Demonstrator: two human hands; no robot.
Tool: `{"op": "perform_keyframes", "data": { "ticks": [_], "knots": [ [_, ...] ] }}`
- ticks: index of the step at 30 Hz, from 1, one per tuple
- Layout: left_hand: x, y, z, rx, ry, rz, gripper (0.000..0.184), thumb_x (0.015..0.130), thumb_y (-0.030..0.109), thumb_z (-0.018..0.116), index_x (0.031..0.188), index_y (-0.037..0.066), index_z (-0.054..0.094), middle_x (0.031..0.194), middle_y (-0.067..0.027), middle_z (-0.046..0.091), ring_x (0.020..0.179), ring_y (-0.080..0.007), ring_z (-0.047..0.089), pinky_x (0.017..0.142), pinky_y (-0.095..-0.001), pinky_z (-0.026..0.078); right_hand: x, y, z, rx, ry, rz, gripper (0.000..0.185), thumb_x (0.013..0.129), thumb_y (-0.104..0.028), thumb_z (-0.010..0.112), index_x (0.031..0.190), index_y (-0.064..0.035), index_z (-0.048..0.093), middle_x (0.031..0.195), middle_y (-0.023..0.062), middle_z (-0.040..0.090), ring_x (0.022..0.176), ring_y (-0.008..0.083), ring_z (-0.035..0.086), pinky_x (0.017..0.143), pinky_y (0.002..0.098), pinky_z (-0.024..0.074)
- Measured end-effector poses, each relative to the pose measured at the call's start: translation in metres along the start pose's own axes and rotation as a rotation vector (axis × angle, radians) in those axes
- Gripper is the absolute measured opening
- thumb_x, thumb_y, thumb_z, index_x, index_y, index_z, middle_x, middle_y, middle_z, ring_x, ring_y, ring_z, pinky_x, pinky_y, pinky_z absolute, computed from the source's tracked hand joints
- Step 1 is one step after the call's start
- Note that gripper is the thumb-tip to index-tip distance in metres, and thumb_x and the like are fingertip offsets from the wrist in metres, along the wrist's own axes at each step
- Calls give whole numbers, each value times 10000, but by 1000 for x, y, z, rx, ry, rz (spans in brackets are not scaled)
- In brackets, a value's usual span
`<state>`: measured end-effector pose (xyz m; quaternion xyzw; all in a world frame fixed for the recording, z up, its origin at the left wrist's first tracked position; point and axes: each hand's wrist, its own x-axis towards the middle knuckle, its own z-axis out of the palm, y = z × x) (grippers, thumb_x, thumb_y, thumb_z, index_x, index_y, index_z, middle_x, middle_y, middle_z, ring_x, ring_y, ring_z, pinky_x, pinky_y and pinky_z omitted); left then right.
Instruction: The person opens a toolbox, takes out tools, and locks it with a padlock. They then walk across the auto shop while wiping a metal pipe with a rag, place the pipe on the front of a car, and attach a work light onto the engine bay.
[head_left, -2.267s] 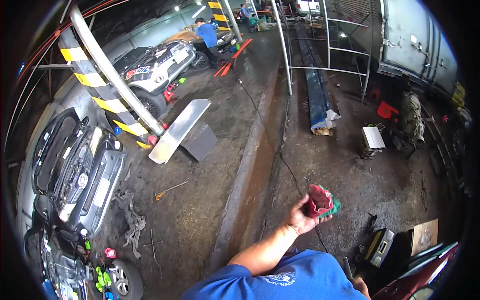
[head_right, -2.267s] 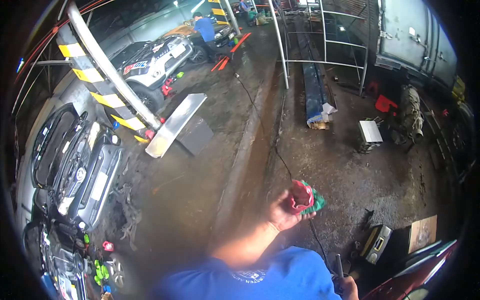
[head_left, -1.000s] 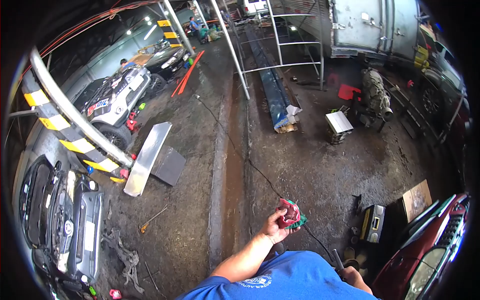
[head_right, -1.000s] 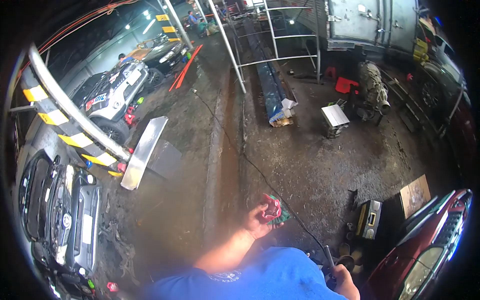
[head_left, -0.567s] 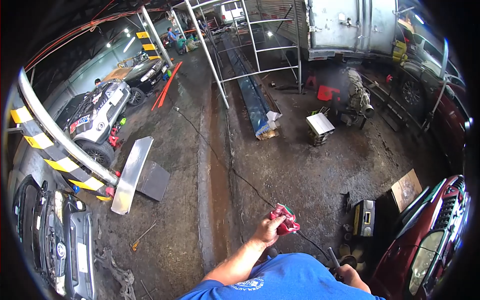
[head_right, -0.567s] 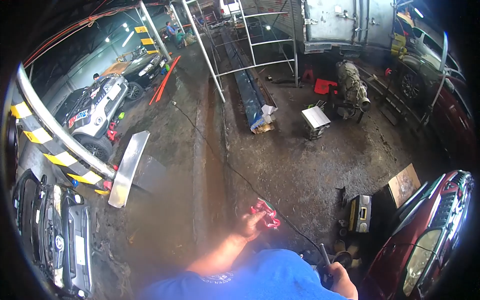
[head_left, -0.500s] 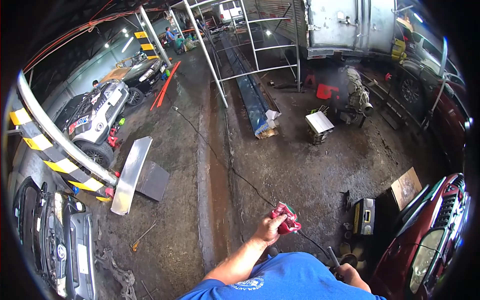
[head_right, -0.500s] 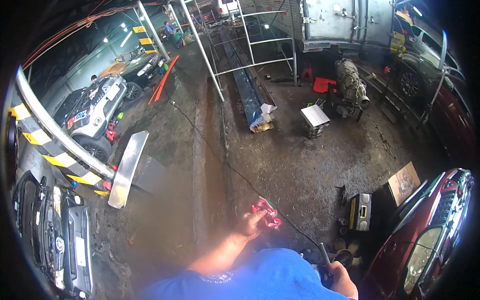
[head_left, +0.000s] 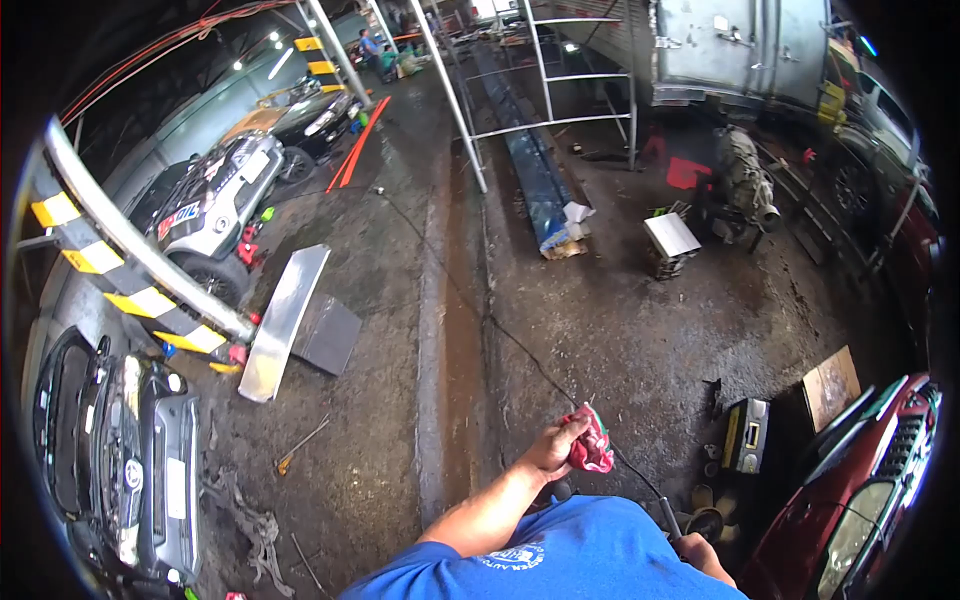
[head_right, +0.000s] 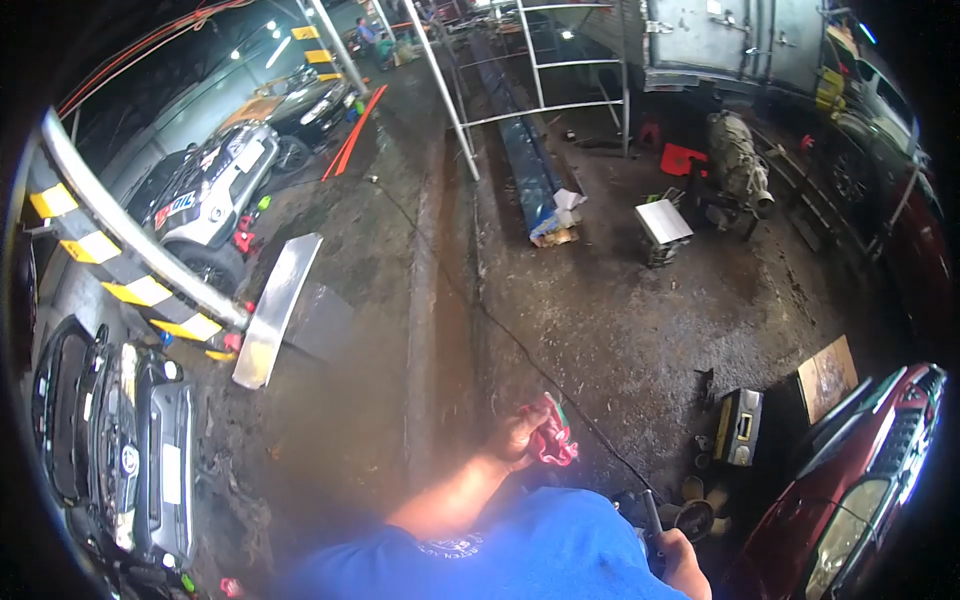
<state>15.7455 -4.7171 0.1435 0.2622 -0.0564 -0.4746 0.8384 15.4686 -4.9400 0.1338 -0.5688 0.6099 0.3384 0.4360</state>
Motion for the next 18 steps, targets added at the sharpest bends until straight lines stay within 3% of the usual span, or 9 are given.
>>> {"op": "perform_keyframes", "data": {
  "ticks": [6,9,10,14,18],
  "knots": [
    [-5,4,3,37,-25,-12,115,988,176,527,1047,87,570,815,-35,612,793,-167,609,799,-390,511,-11,-3,0,-51,15,38,398,803,-307,677,1116,-62,691,1124,126,691,1008,228,671,823,373,515],
    [-8,4,9,35,-23,-24,106,983,164,533,1045,85,566,814,-29,610,792,-160,606,803,-380,509,19,23,0,312,-53,-82,359,759,-244,720,1037,-17,713,958,122,707,851,256,672,738,406,523],
    [-8,3,10,46,-19,-22,103,980,161,536,1040,83,566,812,-27,610,794,-157,604,805,-375,508,10,12,-2,314,-61,-9,322,765,-220,715,1003,-3,714,896,127,693,800,267,657,694,419,516],
    [-6,-5,0,129,-46,-11,132,970,186,556,1038,73,564,826,-38,622,806,-160,626,773,-360,526,74,29,-2,78,6,11,320,807,-194,684,1050,13,694,919,125,690,813,257,654,693,430,511],
    [-8,-4,20,119,-17,-48,145,966,179,554,1045,58,569,871,-67,645,822,-169,657,774,-356,544,63,34,-5,58,-26,-5,253,800,-211,667,960,-14,667,849,109,659,742,248,620,640,411,477]
  ]
}}
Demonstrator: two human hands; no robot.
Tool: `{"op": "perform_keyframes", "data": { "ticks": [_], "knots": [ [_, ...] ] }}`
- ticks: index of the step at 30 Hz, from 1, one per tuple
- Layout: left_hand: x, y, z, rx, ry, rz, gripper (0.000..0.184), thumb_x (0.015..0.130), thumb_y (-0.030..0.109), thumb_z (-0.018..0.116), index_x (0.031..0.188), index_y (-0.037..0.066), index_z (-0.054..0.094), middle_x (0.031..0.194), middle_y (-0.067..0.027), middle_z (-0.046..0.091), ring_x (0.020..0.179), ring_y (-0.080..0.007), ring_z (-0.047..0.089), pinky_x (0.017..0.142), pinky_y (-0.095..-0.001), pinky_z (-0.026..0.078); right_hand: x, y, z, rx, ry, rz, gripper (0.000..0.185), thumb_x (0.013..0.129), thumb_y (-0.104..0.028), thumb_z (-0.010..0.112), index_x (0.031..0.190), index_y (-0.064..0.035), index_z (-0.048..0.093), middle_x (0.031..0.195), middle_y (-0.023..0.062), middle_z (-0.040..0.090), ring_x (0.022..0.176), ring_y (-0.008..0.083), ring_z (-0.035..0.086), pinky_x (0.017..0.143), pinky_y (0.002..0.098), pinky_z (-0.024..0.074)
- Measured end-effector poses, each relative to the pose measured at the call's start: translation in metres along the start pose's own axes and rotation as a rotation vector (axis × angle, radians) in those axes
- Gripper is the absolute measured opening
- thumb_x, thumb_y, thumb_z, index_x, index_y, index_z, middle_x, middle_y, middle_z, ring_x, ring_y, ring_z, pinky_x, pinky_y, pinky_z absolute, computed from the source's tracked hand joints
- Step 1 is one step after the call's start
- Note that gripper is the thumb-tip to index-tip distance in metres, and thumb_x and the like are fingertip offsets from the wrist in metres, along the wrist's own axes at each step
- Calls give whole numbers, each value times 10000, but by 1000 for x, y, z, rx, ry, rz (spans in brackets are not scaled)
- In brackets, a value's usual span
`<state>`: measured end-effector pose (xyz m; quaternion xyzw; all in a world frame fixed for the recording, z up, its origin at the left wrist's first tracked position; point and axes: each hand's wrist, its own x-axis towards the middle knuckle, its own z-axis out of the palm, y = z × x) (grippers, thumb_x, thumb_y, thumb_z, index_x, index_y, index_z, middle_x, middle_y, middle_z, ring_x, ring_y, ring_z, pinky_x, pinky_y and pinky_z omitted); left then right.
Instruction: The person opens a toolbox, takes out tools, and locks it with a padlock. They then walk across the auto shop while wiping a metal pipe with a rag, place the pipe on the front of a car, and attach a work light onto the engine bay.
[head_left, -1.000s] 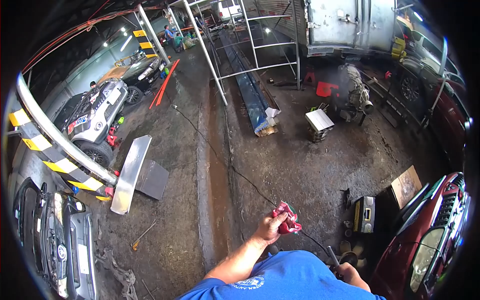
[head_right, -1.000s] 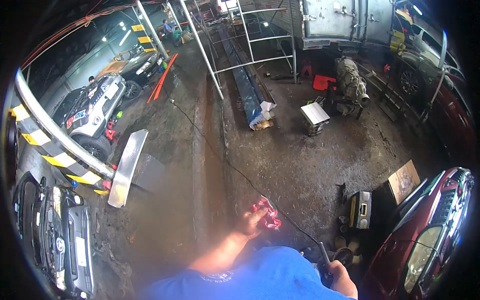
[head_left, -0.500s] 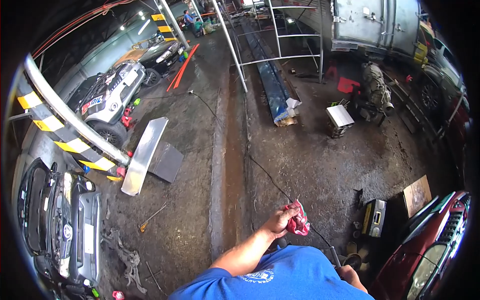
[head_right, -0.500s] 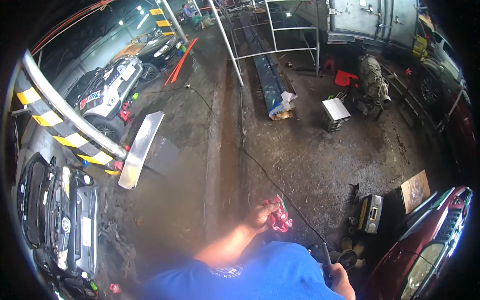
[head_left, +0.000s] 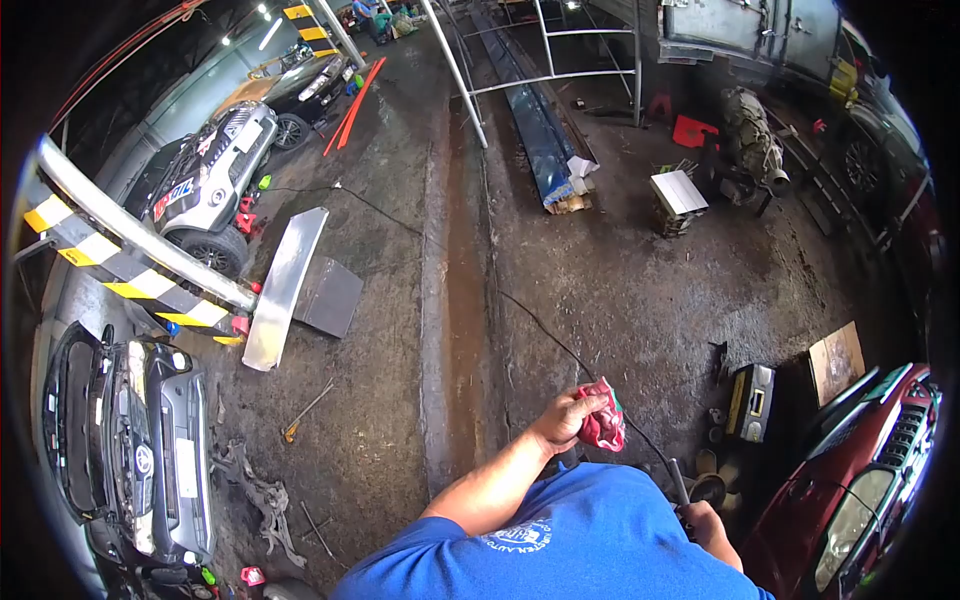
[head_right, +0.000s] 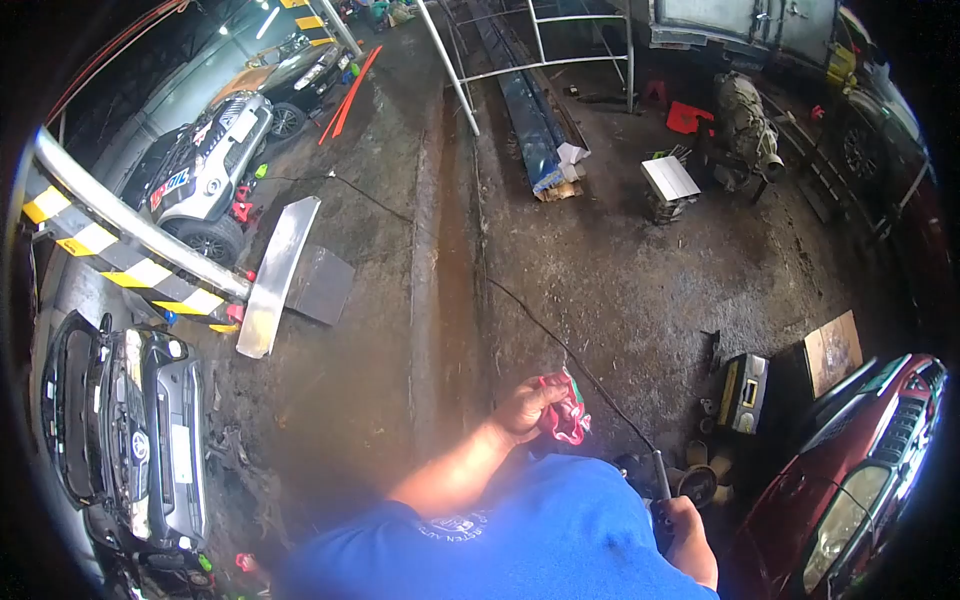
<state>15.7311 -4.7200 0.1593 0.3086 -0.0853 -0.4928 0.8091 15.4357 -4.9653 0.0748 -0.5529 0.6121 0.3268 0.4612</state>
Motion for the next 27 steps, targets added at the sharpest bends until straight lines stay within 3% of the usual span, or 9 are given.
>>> {"op": "perform_keyframes", "data": {
  "ticks": [5,7,12,15,16,17,27],
  "knots": [
    [3,-8,1,21,36,-28,138,970,158,534,1012,38,586,897,-94,661,830,-194,668,775,-350,545,-17,16,-2,107,-58,-42,192,792,-231,647,847,-47,635,762,88,621,654,238,577,574,388,436],
    [3,-8,5,79,-15,-72,177,946,220,585,1003,54,606,920,-40,659,876,-152,644,830,-326,514,-23,20,-2,157,-75,-62,180,788,-239,639,802,-61,621,727,80,605,619,234,560,547,379,419],
    [4,-17,4,103,7,-73,171,927,205,609,999,49,613,941,-46,664,886,-158,646,851,-330,513,-19,27,-5,235,-111,-123,184,782,-255,623,711,-88,595,657,64,574,548,225,526,494,360,386],
    [6,-19,7,124,7,-76,168,923,203,612,994,51,615,930,-43,664,881,-157,648,847,-331,515,-1,24,-7,-30,-102,12,210,828,-261,615,723,-80,599,635,39,538,510,207,484,470,364,331],
    [5,-19,11,123,11,-77,168,923,203,612,994,51,615,930,-43,664,881,-157,648,847,-331,515,-7,18,-8,-119,-41,30,204,822,-231,643,899,-42,647,814,78,618,690,228,568,594,401,418],
    [5,-20,15,110,30,-75,143,934,162,583,1000,37,603,895,-52,667,833,-157,658,809,-327,530,-10,14,-8,-208,20,47,327,816,-202,670,1075,-4,695,993,117,698,871,249,652,718,438,504],
    [11,-30,18,130,15,-92,116,939,107,556,1014,28,594,904,-81,674,825,-178,673,796,-348,550,9,31,-16,-206,21,79,314,815,-199,670,1064,-11,699,960,123,697,825,251,647,685,439,498]
  ]
}}
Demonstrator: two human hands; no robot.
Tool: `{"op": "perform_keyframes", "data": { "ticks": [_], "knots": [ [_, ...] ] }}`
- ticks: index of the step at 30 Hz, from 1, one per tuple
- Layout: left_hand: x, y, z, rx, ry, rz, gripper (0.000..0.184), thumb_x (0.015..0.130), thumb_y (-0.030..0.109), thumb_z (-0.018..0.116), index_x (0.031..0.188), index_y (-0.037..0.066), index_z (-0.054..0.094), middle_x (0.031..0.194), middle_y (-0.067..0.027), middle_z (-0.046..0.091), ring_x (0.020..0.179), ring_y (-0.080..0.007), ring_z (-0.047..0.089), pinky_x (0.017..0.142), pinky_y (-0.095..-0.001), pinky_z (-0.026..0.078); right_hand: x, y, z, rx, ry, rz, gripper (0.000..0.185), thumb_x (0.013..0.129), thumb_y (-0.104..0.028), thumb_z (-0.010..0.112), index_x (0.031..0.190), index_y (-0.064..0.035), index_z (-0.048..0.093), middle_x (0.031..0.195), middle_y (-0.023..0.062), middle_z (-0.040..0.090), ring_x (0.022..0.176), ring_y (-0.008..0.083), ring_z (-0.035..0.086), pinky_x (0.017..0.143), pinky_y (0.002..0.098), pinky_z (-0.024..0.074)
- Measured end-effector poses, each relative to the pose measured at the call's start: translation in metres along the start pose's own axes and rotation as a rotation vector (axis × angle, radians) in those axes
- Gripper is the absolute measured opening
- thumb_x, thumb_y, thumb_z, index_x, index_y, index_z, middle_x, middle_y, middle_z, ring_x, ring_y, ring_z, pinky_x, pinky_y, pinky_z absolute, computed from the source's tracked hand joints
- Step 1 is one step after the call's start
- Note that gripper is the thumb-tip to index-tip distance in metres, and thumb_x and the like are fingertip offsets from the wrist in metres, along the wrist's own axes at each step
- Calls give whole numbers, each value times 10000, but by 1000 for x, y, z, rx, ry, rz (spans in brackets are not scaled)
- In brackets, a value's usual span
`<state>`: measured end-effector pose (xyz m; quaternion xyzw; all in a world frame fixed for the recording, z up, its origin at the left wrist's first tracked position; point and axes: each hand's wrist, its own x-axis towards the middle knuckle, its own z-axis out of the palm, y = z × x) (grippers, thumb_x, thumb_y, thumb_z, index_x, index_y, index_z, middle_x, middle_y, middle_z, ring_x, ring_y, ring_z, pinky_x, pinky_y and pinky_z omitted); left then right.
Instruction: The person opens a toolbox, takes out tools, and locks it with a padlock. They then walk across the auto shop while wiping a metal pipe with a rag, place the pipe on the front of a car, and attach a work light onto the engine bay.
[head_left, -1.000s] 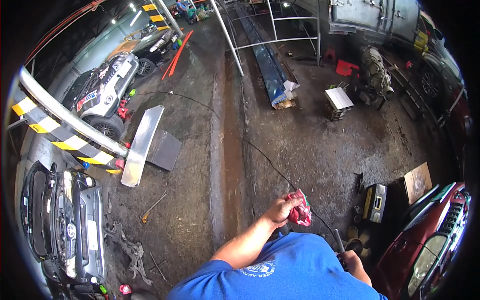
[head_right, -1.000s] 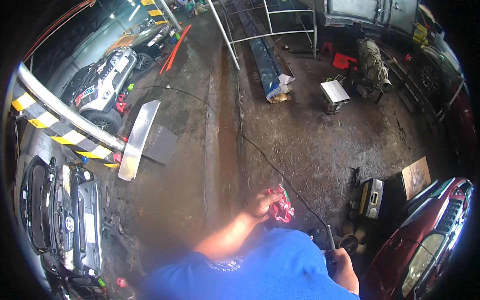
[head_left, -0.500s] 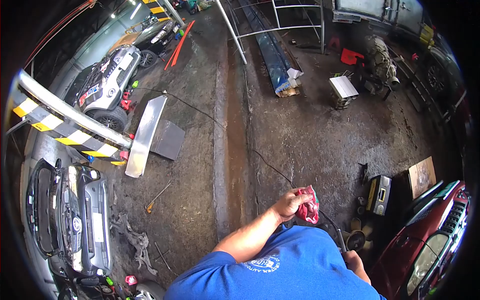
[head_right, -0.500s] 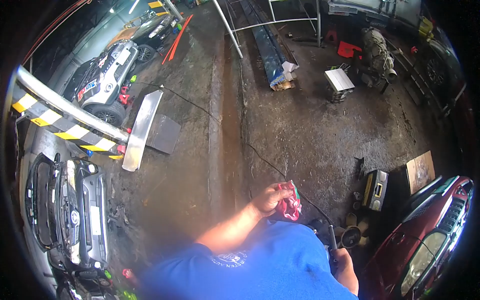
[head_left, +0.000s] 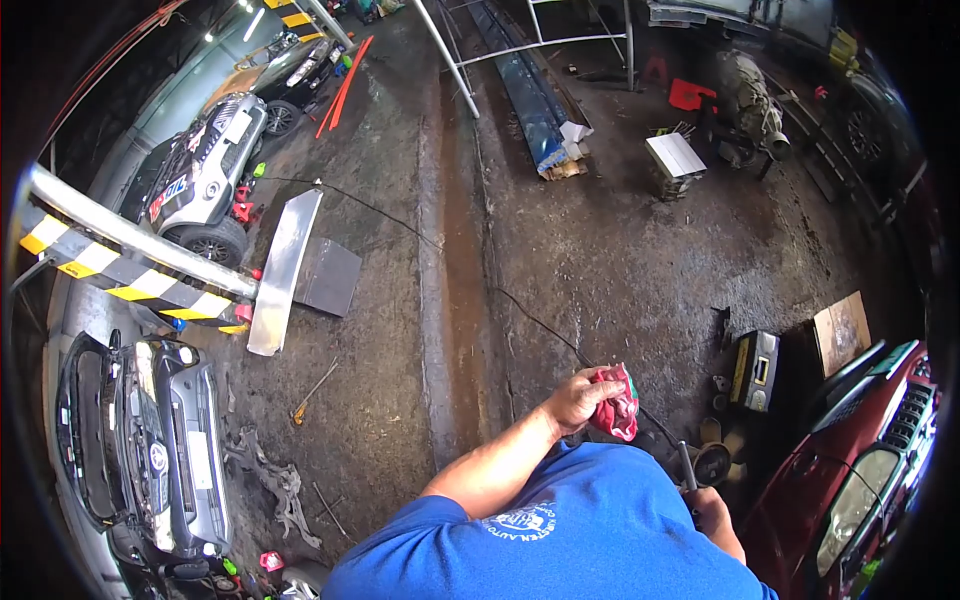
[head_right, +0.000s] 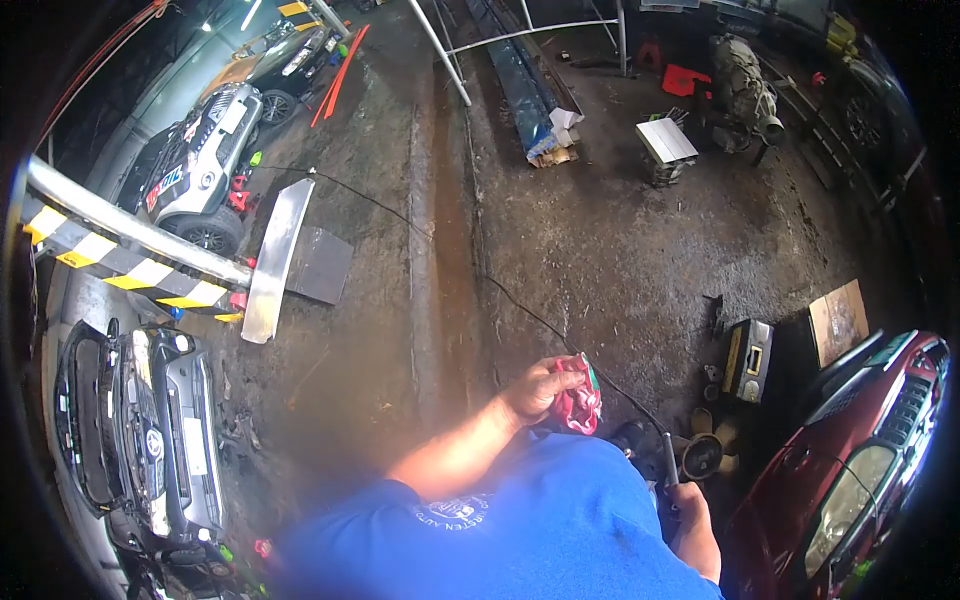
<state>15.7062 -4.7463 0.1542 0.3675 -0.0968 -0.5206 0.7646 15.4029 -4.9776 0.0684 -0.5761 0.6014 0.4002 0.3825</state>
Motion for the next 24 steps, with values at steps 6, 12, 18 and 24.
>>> {"op": "perform_keyframes", "data": {
  "ticks": [6,12,18,24],
  "knots": [
    [7,-3,8,13,-34,-66,127,941,120,564,1020,23,590,915,-87,674,835,-174,675,797,-341,550,-11,8,1,7,2,15,302,812,-191,671,1045,-1,701,923,126,693,777,250,639,651,440,488],
    [8,-9,9,66,-77,-77,111,947,129,569,1012,41,593,915,-74,673,846,-162,668,784,-320,543,2,24,6,64,-13,7,246,840,-228,659,934,-3,686,794,99,643,653,221,587,566,413,427],
    [6,-6,12,54,-32,-77,117,946,152,587,993,46,593,904,-74,673,846,-166,665,782,-323,542,22,34,13,147,-49,-38,258,870,-273,645,837,-18,671,690,70,596,559,192,541,500,385,372],
    [4,-7,7,53,-45,-62,123,932,152,601,1003,51,596,920,-78,678,852,-170,666,791,-329,539,11,20,9,92,-32,-62,261,863,-264,644,848,-4,660,707,82,595,577,201,548,503,387,378]
  ]
}}
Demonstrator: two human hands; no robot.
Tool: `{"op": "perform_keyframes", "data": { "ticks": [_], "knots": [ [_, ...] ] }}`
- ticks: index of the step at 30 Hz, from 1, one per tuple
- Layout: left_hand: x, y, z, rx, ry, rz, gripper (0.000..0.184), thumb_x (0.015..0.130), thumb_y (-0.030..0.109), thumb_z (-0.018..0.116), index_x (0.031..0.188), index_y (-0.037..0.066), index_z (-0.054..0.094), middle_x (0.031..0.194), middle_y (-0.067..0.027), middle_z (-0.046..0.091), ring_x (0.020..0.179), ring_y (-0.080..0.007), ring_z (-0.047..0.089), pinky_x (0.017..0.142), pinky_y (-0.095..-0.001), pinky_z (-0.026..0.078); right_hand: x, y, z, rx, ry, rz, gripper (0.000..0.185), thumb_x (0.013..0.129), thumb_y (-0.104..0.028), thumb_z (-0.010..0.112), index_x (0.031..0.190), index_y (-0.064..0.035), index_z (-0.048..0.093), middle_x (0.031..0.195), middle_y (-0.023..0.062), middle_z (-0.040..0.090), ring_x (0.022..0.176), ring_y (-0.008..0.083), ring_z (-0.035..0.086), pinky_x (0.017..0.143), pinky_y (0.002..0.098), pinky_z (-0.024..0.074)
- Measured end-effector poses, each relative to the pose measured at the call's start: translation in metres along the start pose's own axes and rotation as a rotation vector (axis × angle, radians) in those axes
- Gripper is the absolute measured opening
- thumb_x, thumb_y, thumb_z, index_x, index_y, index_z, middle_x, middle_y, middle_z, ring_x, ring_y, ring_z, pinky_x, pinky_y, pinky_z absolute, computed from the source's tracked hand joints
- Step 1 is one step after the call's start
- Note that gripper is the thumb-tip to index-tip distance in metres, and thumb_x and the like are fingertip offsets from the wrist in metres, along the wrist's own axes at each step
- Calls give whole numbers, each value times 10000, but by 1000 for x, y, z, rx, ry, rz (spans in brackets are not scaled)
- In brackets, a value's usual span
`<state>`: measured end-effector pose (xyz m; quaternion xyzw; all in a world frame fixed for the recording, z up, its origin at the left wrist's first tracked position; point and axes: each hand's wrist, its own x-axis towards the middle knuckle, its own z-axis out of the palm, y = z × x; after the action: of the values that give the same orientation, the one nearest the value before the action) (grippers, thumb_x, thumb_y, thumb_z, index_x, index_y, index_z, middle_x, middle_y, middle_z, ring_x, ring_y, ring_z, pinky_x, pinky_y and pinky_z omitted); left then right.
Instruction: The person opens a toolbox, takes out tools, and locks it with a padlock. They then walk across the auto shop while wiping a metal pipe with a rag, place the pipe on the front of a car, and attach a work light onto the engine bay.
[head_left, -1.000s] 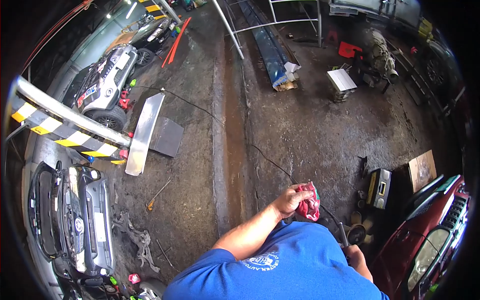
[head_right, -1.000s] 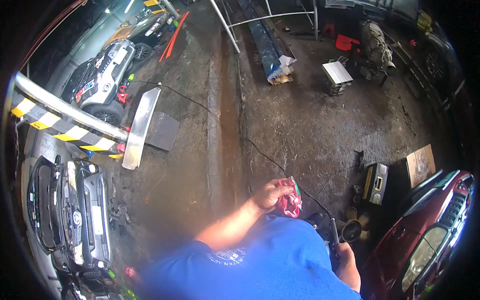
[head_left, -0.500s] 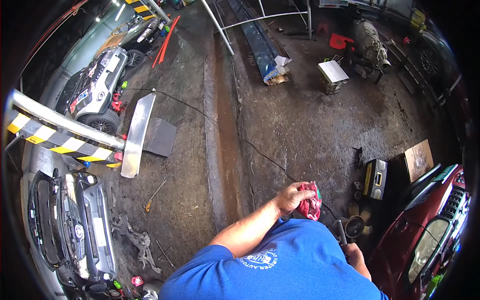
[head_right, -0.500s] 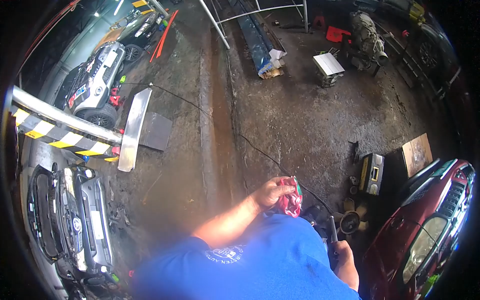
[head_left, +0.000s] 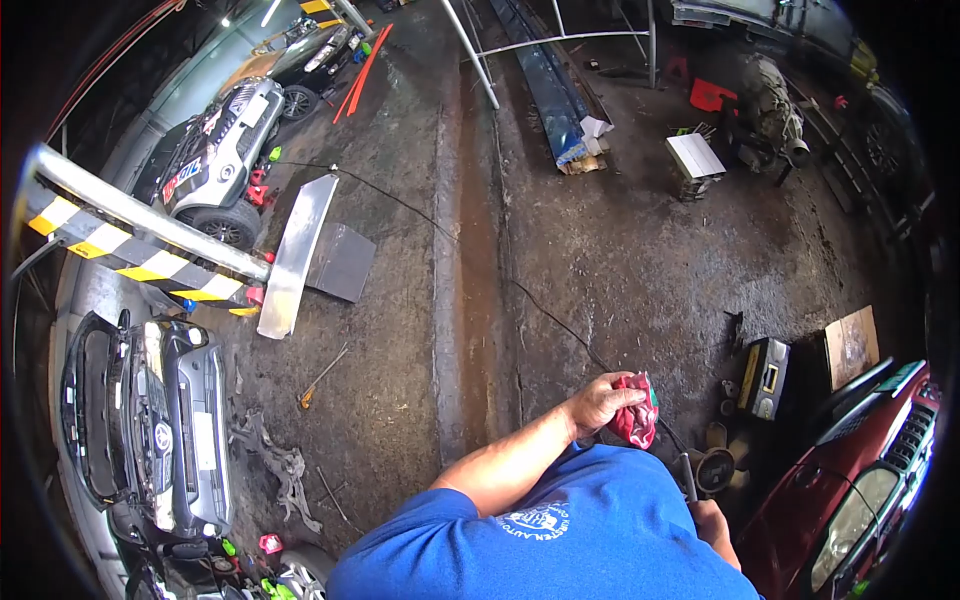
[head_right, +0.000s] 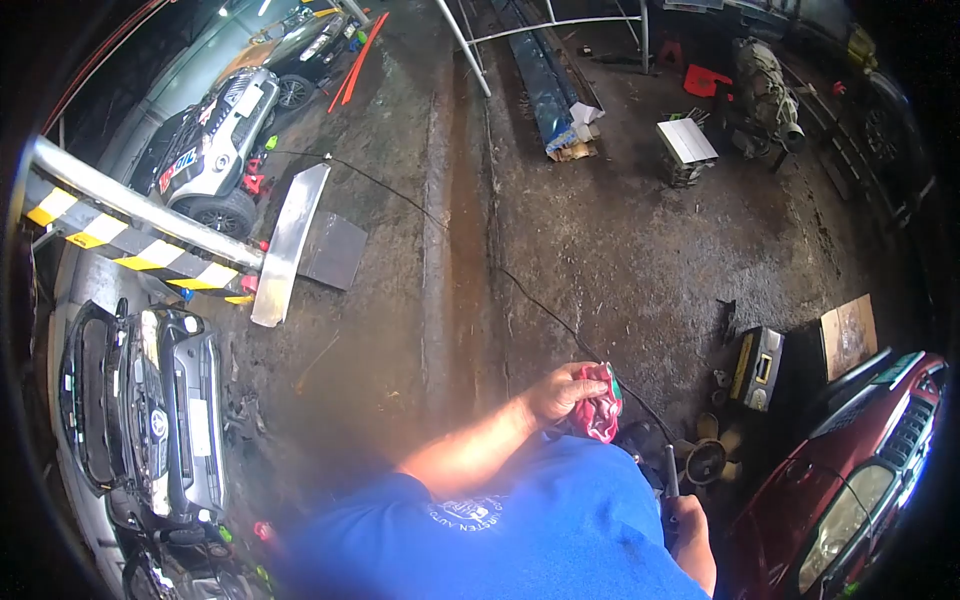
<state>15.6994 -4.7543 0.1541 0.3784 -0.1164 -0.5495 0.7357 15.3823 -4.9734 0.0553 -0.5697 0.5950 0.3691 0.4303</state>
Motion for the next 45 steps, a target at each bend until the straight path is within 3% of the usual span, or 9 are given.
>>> {"op": "perform_keyframes", "data": {
  "ticks": [2,6,17,27,33,37,40,42,45],
  "knots": [
    [-2,0,-1,9,10,5,126,929,149,601,1006,51,596,924,-79,678,854,-170,666,794,-331,539,-22,-16,-4,37,-4,64,281,810,-133,659,1009,63,689,910,135,691,775,241,640,653,439,486],
    [-5,0,0,1,29,17,128,926,140,595,1012,46,596,932,-78,679,859,-169,668,802,-335,541,8,-4,-3,27,1,48,282,804,-159,672,1005,37,696,889,144,687,770,240,641,643,433,482],
    [-13,-1,-20,-94,51,22,300,849,-8,567,1148,11,566,1013,-129,653,952,-231,650,858,-396,540,116,50,8,-281,139,-192,445,753,-436,729,847,-1,731,782,152,708,728,247,671,681,396,525],
    [29,33,-29,17,-14,-116,218,787,-12,552,996,27,597,1017,-167,649,973,-296,634,926,-487,504,28,26,32,353,260,-95,374,816,-313,709,946,38,693,770,154,677,656,234,660,596,378,522],
    [123,20,-15,32,-259,-255,201,979,179,506,911,7,582,887,-128,620,859,-266,620,895,-446,483,15,18,22,545,321,-196,305,850,-269,702,996,-4,655,695,64,624,583,150,579,522,330,458],
    [195,10,22,363,-103,-352,235,983,196,509,938,-12,608,882,-116,662,818,-225,647,805,-367,530,14,-18,-18,605,313,-336,316,832,-260,705,1016,-10,647,707,58,629,594,132,572,541,319,453],
    [255,4,34,454,-114,-442,219,971,179,524,962,-20,613,889,-120,668,833,-224,660,790,-361,545,18,-59,-65,577,273,-411,363,813,-261,704,1063,-4,646,802,109,676,703,187,631,642,345,495],
    [307,-5,24,415,-161,-457,164,949,125,539,995,-18,604,907,-127,665,864,-227,660,811,-359,546,46,-83,-94,529,301,-522,472,759,-316,705,1098,8,658,1006,205,689,971,318,654,858,405,498],
    [374,2,25,522,-42,-496,180,919,70,551,1070,-24,584,939,-131,657,896,-229,654,821,-360,546,88,-125,-151,332,264,-584,485,761,-327,675,1117,2,648,1058,219,674,1030,358,633,885,427,489]
  ]
}}
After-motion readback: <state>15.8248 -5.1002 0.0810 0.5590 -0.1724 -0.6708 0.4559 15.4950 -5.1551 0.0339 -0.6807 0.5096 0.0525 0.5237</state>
